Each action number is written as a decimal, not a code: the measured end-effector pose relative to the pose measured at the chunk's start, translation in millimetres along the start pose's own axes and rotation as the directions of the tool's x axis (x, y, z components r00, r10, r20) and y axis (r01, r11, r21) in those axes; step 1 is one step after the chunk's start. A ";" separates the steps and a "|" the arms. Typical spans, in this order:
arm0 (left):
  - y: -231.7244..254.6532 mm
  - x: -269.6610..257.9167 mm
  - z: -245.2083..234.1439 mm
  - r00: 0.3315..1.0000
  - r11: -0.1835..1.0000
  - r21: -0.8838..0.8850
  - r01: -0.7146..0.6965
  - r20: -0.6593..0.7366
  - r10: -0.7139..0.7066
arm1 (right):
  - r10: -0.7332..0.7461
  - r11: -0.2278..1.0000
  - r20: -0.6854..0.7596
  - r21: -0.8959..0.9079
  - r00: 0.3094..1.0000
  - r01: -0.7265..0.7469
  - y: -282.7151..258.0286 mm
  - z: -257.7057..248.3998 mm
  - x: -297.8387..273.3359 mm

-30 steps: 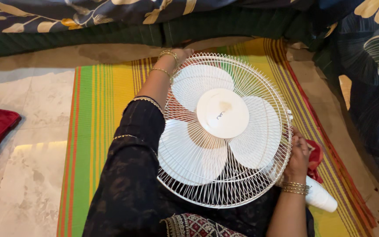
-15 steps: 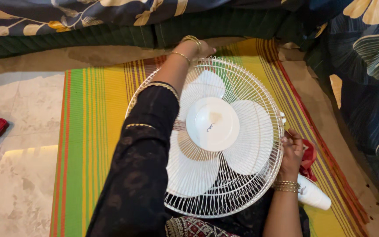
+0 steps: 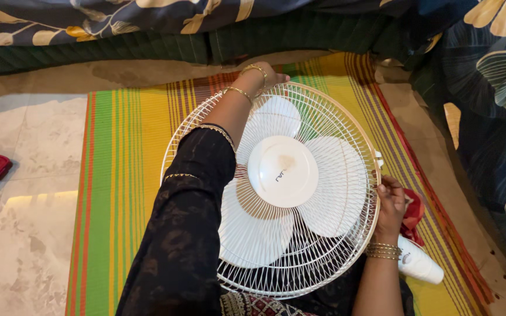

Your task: The person aligns and attaches the front and back grilles to a pedestal fan motor housing, pressing parts together and checking the fit by hand.

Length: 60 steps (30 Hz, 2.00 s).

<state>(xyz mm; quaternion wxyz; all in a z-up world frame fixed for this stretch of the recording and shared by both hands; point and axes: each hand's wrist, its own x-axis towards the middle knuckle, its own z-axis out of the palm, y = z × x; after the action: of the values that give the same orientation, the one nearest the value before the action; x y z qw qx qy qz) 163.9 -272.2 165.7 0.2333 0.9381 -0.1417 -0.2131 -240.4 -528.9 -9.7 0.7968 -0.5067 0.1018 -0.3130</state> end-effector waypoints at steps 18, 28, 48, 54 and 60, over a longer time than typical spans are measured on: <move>-12.8 -13.0 -1.0 0.982 0.965 -0.219 -0.142 -0.157 0.109 | 0.036 0.999 -0.021 0.013 0.999 -0.036 -14.4 26.7 -5.5; -20.3 -29.0 -8.0 0.945 0.969 0.074 -0.234 -0.219 0.245 | 0.020 0.999 -0.028 -0.048 0.999 -0.021 -15.3 31.8 -6.8; -37.9 -54.0 -7.2 0.955 0.995 0.052 -0.085 -0.279 0.096 | 0.126 0.989 -0.103 -0.070 0.987 -0.134 -7.0 28.2 -4.4; -28.4 -69.9 -12.9 0.970 1.000 0.022 -0.004 -0.244 0.010 | 0.125 0.989 -0.117 -0.068 0.985 -0.134 -3.9 26.4 -1.8; -20.3 -108.9 -30.4 0.978 0.995 -0.027 -0.096 -0.191 0.090 | 0.099 0.985 -0.079 -0.134 0.992 -0.109 -4.2 24.6 -4.9</move>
<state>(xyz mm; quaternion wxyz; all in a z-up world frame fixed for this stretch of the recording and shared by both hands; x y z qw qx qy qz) 86.8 -203.6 216.3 0.2723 0.9421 -0.1587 -0.1143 -234.1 -508.8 4.6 0.7709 -0.5430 0.1782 -0.2814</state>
